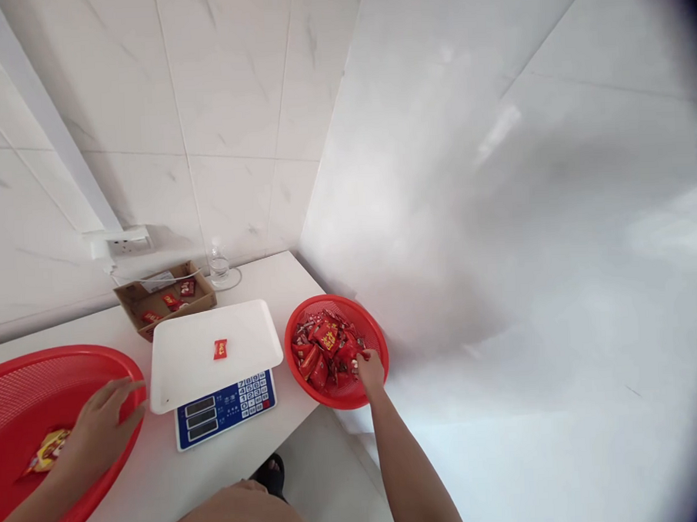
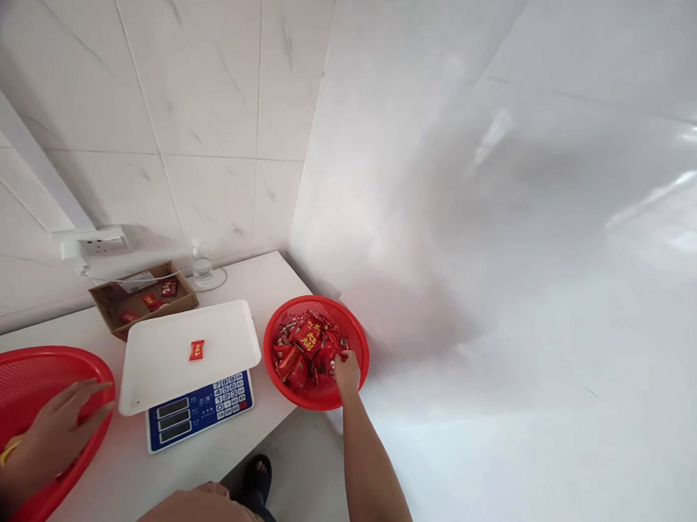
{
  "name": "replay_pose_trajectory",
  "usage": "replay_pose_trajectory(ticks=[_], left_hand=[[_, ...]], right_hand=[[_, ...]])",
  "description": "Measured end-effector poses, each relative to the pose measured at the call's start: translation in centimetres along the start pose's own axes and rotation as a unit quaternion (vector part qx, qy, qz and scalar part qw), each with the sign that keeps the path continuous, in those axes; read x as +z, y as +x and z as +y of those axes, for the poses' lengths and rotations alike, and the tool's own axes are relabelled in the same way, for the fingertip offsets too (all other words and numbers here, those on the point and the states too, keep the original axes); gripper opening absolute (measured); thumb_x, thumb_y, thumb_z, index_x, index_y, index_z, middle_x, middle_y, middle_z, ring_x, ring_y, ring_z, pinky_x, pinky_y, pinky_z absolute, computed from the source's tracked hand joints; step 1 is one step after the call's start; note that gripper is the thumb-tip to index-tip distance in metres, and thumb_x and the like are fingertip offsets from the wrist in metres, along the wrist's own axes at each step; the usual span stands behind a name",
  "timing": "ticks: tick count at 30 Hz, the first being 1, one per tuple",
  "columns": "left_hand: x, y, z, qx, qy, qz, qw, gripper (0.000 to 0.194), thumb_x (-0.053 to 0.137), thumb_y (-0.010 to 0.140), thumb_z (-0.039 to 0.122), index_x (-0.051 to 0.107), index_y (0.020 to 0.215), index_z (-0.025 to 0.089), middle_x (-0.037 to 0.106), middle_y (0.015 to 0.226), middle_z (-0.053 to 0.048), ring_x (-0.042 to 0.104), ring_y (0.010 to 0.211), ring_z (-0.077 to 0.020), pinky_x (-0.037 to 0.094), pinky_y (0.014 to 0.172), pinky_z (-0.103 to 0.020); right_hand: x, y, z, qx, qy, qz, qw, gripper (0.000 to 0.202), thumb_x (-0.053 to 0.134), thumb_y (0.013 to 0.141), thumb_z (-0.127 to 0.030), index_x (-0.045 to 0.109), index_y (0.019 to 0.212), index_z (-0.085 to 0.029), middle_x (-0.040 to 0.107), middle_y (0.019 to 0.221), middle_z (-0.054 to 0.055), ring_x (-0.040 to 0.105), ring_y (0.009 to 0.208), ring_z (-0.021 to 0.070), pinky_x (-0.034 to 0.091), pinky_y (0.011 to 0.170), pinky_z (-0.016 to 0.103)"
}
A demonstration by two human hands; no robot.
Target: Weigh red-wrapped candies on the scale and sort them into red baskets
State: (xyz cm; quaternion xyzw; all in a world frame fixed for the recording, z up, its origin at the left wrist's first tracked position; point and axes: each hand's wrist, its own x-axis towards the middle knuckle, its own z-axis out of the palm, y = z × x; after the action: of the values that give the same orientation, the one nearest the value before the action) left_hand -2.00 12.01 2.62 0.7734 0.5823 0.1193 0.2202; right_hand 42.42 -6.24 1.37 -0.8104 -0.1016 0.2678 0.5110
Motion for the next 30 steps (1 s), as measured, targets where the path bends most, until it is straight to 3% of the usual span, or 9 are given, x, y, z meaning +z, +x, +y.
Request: replay_pose_trajectory(ticks=[3, 5, 8, 11, 14, 17, 19, 25, 30], left_hand=[[0.3, -1.0, 3.1, -0.018, -0.099, -0.033, 0.994, 0.041, 0.048, 0.073, 0.047, 0.056, 0.105, 0.023, 0.059, 0.122, -0.009, 0.051, 0.117, -0.0293, 0.041, 0.096, -0.040], [0.4, -1.9, 5.9, -0.063, -0.221, -0.103, 0.968, 0.045, 0.057, 0.067, 0.053, 0.059, 0.103, 0.025, 0.065, 0.113, -0.006, 0.058, 0.107, -0.0286, 0.047, 0.089, -0.037], [0.6, -3.2, 10.7, -0.107, -0.426, -0.215, 0.872, 0.052, 0.062, 0.067, 0.057, 0.058, 0.107, 0.024, 0.065, 0.114, -0.007, 0.057, 0.111, -0.0251, 0.045, 0.093, -0.036], [0.8, -3.7, 14.1, -0.142, -0.594, -0.318, 0.725, 0.056, 0.064, 0.069, 0.056, 0.054, 0.113, 0.024, 0.064, 0.115, -0.009, 0.060, 0.106, -0.0247, 0.049, 0.088, -0.039], [0.8, -3.6, 14.9, -0.148, -0.659, -0.319, 0.665, 0.042, 0.071, 0.069, 0.041, 0.059, 0.102, 0.019, 0.068, 0.104, -0.011, 0.066, 0.095, -0.0247, 0.051, 0.083, -0.037], [0.7, -3.7, 14.1, -0.169, -0.687, -0.253, 0.660, 0.036, 0.075, 0.067, 0.030, 0.061, 0.097, 0.019, 0.070, 0.098, -0.009, 0.067, 0.091, -0.0232, 0.053, 0.081, -0.034], [0.6, -4.0, 13.5, -0.173, -0.700, -0.231, 0.653, 0.035, 0.075, 0.067, 0.028, 0.061, 0.098, 0.020, 0.070, 0.099, -0.008, 0.067, 0.092, -0.0230, 0.053, 0.082, -0.035], [0.6, -4.7, 12.3, -0.211, -0.682, -0.223, 0.664, 0.029, 0.075, 0.066, 0.030, 0.060, 0.088, 0.019, 0.070, 0.087, -0.005, 0.066, 0.080, -0.0174, 0.052, 0.079, -0.032], [1.3, -4.6, 9.5, -0.191, -0.573, -0.272, 0.749, 0.035, 0.073, 0.066, 0.042, 0.060, 0.088, 0.018, 0.069, 0.084, -0.003, 0.064, 0.075, -0.0151, 0.048, 0.069, -0.027]], right_hand=[[-0.1, -2.3, -0.7, -0.060, -0.015, 0.016, 0.998, 0.027, 0.056, 0.071, -0.038, 0.058, 0.094, -0.024, 0.066, 0.072, 0.000, 0.061, 0.063, 0.0169, 0.046, 0.061, 0.029], [0.6, -4.8, -1.1, -0.129, -0.016, 0.002, 0.992, 0.022, 0.056, 0.072, -0.036, 0.057, 0.091, -0.024, 0.065, 0.076, 0.001, 0.062, 0.067, 0.0173, 0.048, 0.065, 0.029], [2.9, -9.3, -1.6, -0.202, 0.017, -0.089, 0.975, 0.017, 0.059, 0.072, -0.032, 0.058, 0.087, -0.024, 0.064, 0.081, 0.002, 0.061, 0.070, 0.0169, 0.050, 0.068, 0.030], [5.6, -13.4, -2.2, -0.211, 0.054, -0.251, 0.943, 0.014, 0.064, 0.070, -0.033, 0.063, 0.081, -0.024, 0.065, 0.083, 0.004, 0.060, 0.070, 0.0177, 0.051, 0.066, 0.031], [7.7, -16.0, -2.8, -0.164, 0.095, -0.330, 0.925, 0.022, 0.067, 0.070, -0.039, 0.064, 0.084, -0.023, 0.065, 0.086, 0.006, 0.061, 0.066, 0.0171, 0.053, 0.063, 0.032], [8.9, -17.2, -3.1, -0.075, 0.159, -0.297, 0.939, 0.052, 0.069, 0.068, -0.048, 0.054, 0.112, -0.025, 0.065, 0.093, 0.005, 0.058, 0.054, 0.0126, 0.051, 0.051, 0.029], [9.6, -17.4, -3.1, -0.014, 0.161, -0.309, 0.937, 0.063, 0.067, 0.067, -0.054, 0.048, 0.120, -0.024, 0.066, 0.082, 0.003, 0.055, 0.047, 0.0108, 0.045, 0.043, 0.024], [11.3, -17.7, -2.8, 0.039, 0.071, -0.369, 0.926, 0.044, 0.066, 0.064, -0.059, 0.055, 0.071, -0.016, 0.053, 0.048, -0.004, 0.044, 0.038, 0.0071, 0.033, 0.037, 0.019], [11.6, -17.9, -2.6, 0.046, 0.061, -0.390, 0.918, 0.042, 0.066, 0.064, -0.056, 0.055, 0.070, -0.017, 0.049, 0.046, -0.006, 0.041, 0.037, 0.0061, 0.031, 0.036, 0.018]])
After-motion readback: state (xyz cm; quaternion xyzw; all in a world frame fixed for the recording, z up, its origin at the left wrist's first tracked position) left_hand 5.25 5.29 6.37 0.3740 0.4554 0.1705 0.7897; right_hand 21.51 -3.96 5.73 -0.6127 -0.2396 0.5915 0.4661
